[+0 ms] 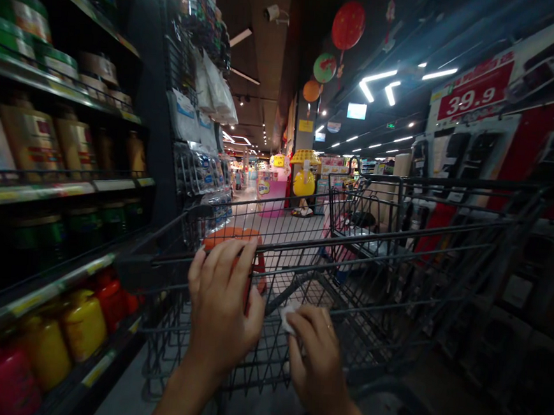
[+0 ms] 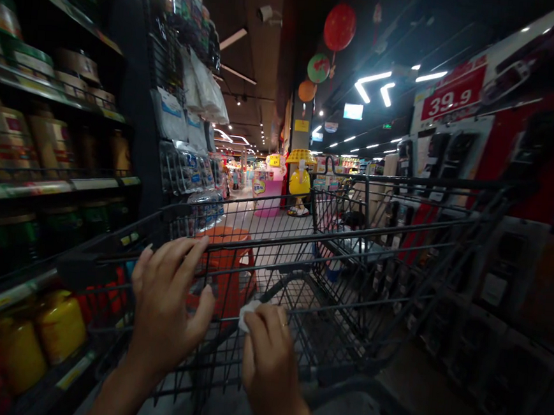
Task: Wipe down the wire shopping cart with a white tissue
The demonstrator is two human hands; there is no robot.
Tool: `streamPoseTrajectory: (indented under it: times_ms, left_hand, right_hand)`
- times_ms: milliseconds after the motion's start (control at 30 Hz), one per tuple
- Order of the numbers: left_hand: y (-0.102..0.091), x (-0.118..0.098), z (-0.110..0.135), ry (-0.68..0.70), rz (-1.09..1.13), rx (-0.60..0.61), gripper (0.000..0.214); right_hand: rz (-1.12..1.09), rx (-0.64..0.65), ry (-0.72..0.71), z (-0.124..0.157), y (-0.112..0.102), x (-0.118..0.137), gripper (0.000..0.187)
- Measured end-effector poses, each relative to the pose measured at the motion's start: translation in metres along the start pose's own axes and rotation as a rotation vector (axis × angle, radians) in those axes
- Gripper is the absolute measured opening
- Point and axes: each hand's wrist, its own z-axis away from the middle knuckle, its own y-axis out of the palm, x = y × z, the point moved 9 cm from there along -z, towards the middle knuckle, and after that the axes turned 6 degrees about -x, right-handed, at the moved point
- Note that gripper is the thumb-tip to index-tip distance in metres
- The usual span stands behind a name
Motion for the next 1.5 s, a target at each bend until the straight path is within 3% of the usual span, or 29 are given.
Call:
streamPoseTrajectory:
  times_ms: [167,300,400,533,633,733,967,1100,1200,1333,1500]
  left_hand:
    - [-0.001,-0.001,-0.001,0.045,-0.019,0.003,0.066]
    - [-0.003,-0.001,0.000,0.059,-0.024,-0.029,0.062]
    - [-0.001,0.000,0.000,0.062,-0.023,-0.026,0.062]
    - [0.000,0.002,0.001,0.049,-0.019,-0.030,0.065]
    - [0.000,0.002,0.000,0.027,-0.016,-0.038,0.068]
    - [0.000,0.002,0.000,0.021,-0.024,-0.041,0.071]
    - [-0.001,0.002,-0.001,0.046,-0.009,-0.070,0.075]
    - [0.001,0.005,-0.002,0.006,0.032,-0.070,0.080]
    - [-0.002,0.004,-0.002,0.021,0.047,-0.124,0.077]
    - [-0.001,0.006,-0.001,0.010,0.069,-0.131,0.076]
    - [0.000,0.011,0.000,-0.047,0.092,-0.139,0.077]
  right_hand:
    - [0.009,0.053,0.006,0.036,-0.004,-0.014,0.032]
    - [0.056,0.074,0.039,0.048,-0.016,-0.026,0.029]
    - [0.085,0.022,0.123,0.035,-0.038,-0.035,0.024]
    - [0.147,-0.213,0.117,-0.007,-0.084,-0.039,0.021]
    - [0.197,-0.343,0.142,-0.026,-0.100,-0.053,0.016]
    - [0.203,-0.301,0.238,-0.019,-0.086,-0.071,0.010]
    - [0.104,-0.139,0.304,0.052,-0.040,-0.079,0.016]
    - [0.115,-0.059,0.259,0.086,-0.030,-0.076,0.021]
    - [0.106,-0.015,0.256,0.098,-0.034,-0.075,0.023]
    - [0.116,-0.064,0.269,0.077,-0.062,-0.074,0.019]
    - [0.247,-0.348,0.259,0.019,-0.101,-0.082,0.013]
